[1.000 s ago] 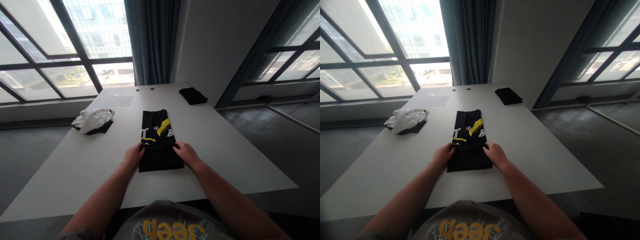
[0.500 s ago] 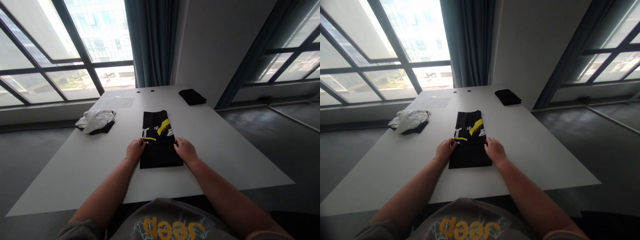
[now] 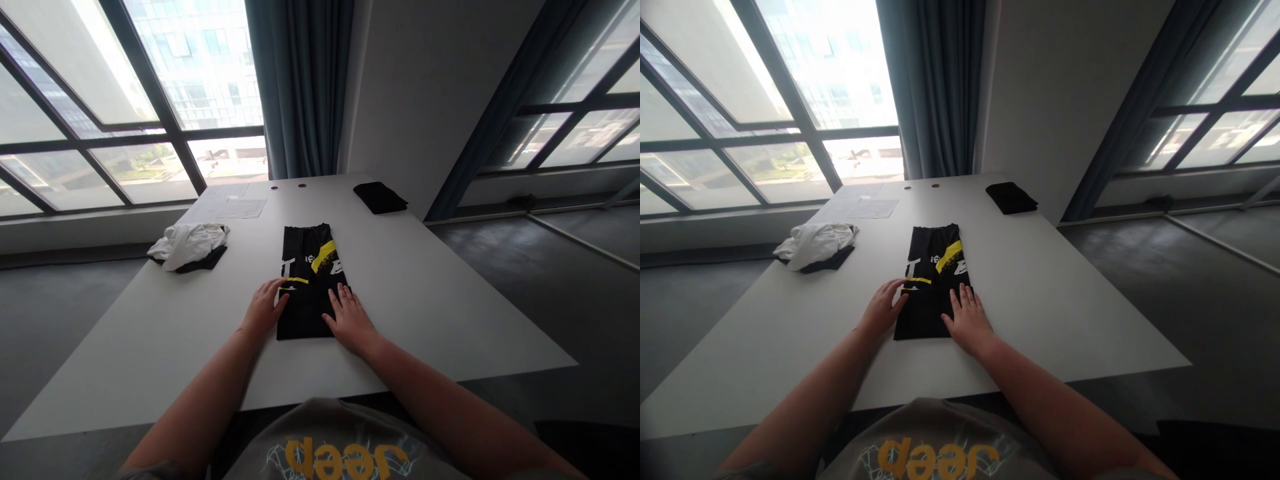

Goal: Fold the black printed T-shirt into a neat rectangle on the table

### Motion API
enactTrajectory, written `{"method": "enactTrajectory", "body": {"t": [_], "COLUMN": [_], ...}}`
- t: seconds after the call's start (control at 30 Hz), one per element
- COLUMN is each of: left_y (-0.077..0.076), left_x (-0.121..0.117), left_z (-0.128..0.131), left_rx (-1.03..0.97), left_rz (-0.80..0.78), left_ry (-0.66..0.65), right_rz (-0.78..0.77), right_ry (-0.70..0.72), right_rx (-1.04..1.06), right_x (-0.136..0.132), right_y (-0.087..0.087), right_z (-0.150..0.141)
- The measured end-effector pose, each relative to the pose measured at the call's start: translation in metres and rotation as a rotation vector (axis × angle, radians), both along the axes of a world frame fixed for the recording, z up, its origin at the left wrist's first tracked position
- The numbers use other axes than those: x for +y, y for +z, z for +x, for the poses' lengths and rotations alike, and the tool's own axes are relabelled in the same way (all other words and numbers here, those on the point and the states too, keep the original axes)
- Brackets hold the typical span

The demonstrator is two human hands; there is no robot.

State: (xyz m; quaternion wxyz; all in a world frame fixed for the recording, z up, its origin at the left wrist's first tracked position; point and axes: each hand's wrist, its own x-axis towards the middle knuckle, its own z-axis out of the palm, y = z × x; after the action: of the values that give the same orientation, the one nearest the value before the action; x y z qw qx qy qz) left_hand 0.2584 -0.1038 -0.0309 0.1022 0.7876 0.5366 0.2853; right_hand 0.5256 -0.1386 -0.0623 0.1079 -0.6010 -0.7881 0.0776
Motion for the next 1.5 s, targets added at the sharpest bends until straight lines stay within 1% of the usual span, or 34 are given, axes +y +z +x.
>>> {"method": "enactTrajectory", "body": {"t": [0.03,0.1,0.13,0.2,0.27,0.3,0.37,0.47,0.53,0.6,0.67,0.77,0.83,0.93,1.0,1.07,1.13,1.23,1.33,1.5], "left_y": [-0.001,-0.007,-0.011,-0.019,-0.024,-0.025,-0.026,-0.026,-0.027,-0.027,-0.026,-0.023,-0.022,-0.024,-0.026,-0.028,-0.029,-0.029,-0.031,-0.033], "left_x": [-0.007,-0.020,-0.024,-0.030,-0.030,-0.029,-0.025,-0.019,-0.017,-0.017,-0.017,-0.016,-0.014,-0.008,-0.005,-0.004,-0.004,-0.005,-0.003,0.015], "left_z": [0.002,0.008,0.011,0.013,0.010,0.006,-0.002,-0.012,-0.014,-0.014,-0.013,-0.012,-0.013,-0.014,-0.014,-0.015,-0.016,-0.016,-0.014,-0.008], "left_rx": [0.032,0.106,0.147,0.225,0.285,0.310,0.351,0.387,0.391,0.384,0.371,0.336,0.301,0.255,0.247,0.255,0.264,0.272,0.299,0.382], "left_rz": [0.012,-0.024,-0.056,-0.116,-0.149,-0.158,-0.174,-0.202,-0.205,-0.199,-0.201,-0.211,-0.205,-0.200,-0.206,-0.214,-0.220,-0.216,-0.200,-0.173], "left_ry": [-0.056,-0.158,-0.191,-0.205,-0.155,-0.116,-0.035,0.034,0.039,0.037,0.035,-0.002,-0.027,-0.019,-0.025,-0.042,-0.054,-0.052,-0.053,-0.031], "right_rz": [0.001,0.012,0.020,0.029,0.034,0.043,0.091,0.206,0.250,0.262,0.266,0.257,0.245,0.245,0.213,0.148,0.080,0.018,-0.012,-0.027], "right_ry": [0.008,-0.002,-0.037,-0.161,-0.273,-0.289,-0.256,-0.124,-0.018,0.039,0.015,-0.055,-0.066,-0.066,-0.015,0.052,0.087,0.085,0.068,0.027], "right_rx": [0.005,0.012,0.014,0.014,0.014,0.019,0.066,0.221,0.297,0.291,0.229,0.155,0.145,0.158,0.156,0.122,0.075,0.034,0.023,-0.019], "right_x": [0.001,0.004,0.007,0.013,0.019,0.021,0.020,0.007,-0.006,-0.019,-0.027,-0.032,-0.031,-0.026,-0.022,-0.019,-0.017,-0.013,-0.007,0.012], "right_y": [-0.001,-0.003,-0.005,-0.009,-0.011,-0.012,-0.009,0.001,0.008,0.014,0.016,0.016,0.015,0.012,0.010,0.007,0.005,0.002,0.003,0.006], "right_z": [0.002,0.008,0.014,0.030,0.051,0.062,0.082,0.095,0.092,0.085,0.077,0.072,0.071,0.072,0.072,0.070,0.069,0.068,0.068,0.064]}}
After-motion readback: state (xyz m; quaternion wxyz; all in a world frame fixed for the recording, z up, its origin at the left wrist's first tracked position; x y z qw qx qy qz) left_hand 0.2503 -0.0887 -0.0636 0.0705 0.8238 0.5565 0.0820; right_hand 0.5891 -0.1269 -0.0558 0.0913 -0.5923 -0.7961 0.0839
